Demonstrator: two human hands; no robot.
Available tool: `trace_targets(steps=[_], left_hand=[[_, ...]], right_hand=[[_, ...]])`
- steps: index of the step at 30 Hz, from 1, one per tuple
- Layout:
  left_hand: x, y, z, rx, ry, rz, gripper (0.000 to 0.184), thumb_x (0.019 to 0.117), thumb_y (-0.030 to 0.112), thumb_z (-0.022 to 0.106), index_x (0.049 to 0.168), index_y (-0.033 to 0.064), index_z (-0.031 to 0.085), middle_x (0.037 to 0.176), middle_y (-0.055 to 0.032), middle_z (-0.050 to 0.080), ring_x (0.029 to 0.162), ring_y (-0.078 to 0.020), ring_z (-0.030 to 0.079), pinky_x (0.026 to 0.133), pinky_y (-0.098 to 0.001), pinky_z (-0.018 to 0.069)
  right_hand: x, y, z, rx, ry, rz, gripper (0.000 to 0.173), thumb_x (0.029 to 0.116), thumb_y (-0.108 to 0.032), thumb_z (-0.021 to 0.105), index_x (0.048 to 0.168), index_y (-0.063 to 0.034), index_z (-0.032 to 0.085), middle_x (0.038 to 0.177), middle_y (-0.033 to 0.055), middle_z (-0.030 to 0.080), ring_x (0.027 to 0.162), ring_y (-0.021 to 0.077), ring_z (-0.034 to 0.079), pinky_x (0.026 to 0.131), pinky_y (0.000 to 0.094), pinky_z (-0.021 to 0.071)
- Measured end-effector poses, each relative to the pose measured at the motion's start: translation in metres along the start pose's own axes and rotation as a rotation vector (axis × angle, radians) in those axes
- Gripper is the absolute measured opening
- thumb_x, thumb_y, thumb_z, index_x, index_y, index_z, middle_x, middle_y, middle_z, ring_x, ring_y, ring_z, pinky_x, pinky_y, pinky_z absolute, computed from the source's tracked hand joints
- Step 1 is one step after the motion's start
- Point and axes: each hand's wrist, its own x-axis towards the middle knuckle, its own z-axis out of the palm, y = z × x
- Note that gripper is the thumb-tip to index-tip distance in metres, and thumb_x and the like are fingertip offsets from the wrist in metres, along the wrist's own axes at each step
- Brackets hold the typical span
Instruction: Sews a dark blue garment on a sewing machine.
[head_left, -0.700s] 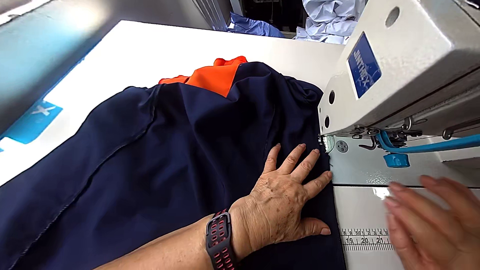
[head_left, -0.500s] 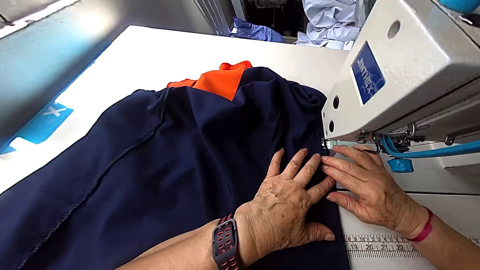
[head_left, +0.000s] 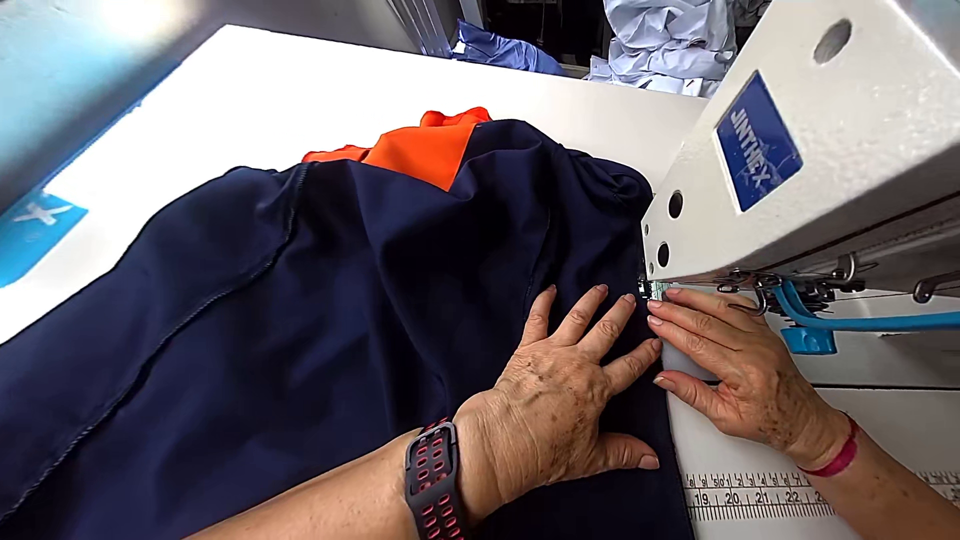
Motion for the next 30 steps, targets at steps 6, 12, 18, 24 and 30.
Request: trace_targets(steps=[6, 12, 18, 24, 30], left_hand=[[0.004, -0.005, -0.001, -0.01, 0.001, 0.008, 0.08, 0.0858, 0.085, 0.034, 0.142, 0.0347, 0.062, 0.156, -0.0104, 0.05, 0.147, -0.0393, 0.042, 0.106, -0.0769, 0.0305], [0.006, -0.006, -0.002, -0.017, -0.023, 0.004, 0.081, 0.0857, 0.084, 0.036, 0.143, 0.0335, 0.061, 0.158, -0.0105, 0.048, 0.148, -0.0386, 0.039, 0.107, -0.0774, 0.0287], [0.01, -0.011, -0.002, -0.014, -0.025, 0.008, 0.081, 0.0858, 0.084, 0.036, 0.143, 0.0327, 0.061, 0.158, -0.0098, 0.048, 0.149, -0.039, 0.038, 0.108, -0.0772, 0.0275], [0.014, -0.014, -0.003, -0.022, -0.031, 0.007, 0.081, 0.0858, 0.084, 0.037, 0.145, 0.0326, 0.06, 0.159, -0.0085, 0.047, 0.149, -0.0389, 0.038, 0.108, -0.0768, 0.0272], [0.013, -0.012, -0.003, -0.001, -0.047, -0.001, 0.082, 0.0875, 0.084, 0.034, 0.147, 0.0326, 0.058, 0.16, -0.0087, 0.045, 0.15, -0.0395, 0.036, 0.109, -0.0777, 0.0262]], right_hand=[[0.001, 0.0, 0.002, -0.023, -0.021, 0.043, 0.05, 0.1024, -0.053, 0.051, 0.121, -0.015, 0.077, 0.132, 0.0023, 0.071, 0.136, 0.0197, 0.056, 0.112, 0.0414, 0.0409], [0.002, -0.001, 0.002, -0.046, -0.015, 0.073, 0.056, 0.1016, -0.057, 0.049, 0.123, -0.0131, 0.076, 0.132, 0.0043, 0.071, 0.134, 0.0199, 0.058, 0.111, 0.0414, 0.0419], [0.003, -0.001, 0.004, -0.093, -0.038, 0.091, 0.059, 0.1013, -0.06, 0.046, 0.127, -0.014, 0.074, 0.135, 0.0043, 0.069, 0.132, 0.0199, 0.059, 0.109, 0.0441, 0.0418], [0.003, 0.001, 0.004, -0.109, -0.064, 0.114, 0.064, 0.1004, -0.064, 0.043, 0.13, -0.0157, 0.073, 0.138, 0.0029, 0.067, 0.132, 0.0213, 0.059, 0.109, 0.0472, 0.0434], [-0.047, 0.0, -0.043, -0.134, -0.043, 0.197, 0.067, 0.1013, -0.065, 0.044, 0.138, -0.0136, 0.064, 0.147, 0.0069, 0.06, 0.145, 0.0265, 0.045, 0.12, 0.0524, 0.0308]])
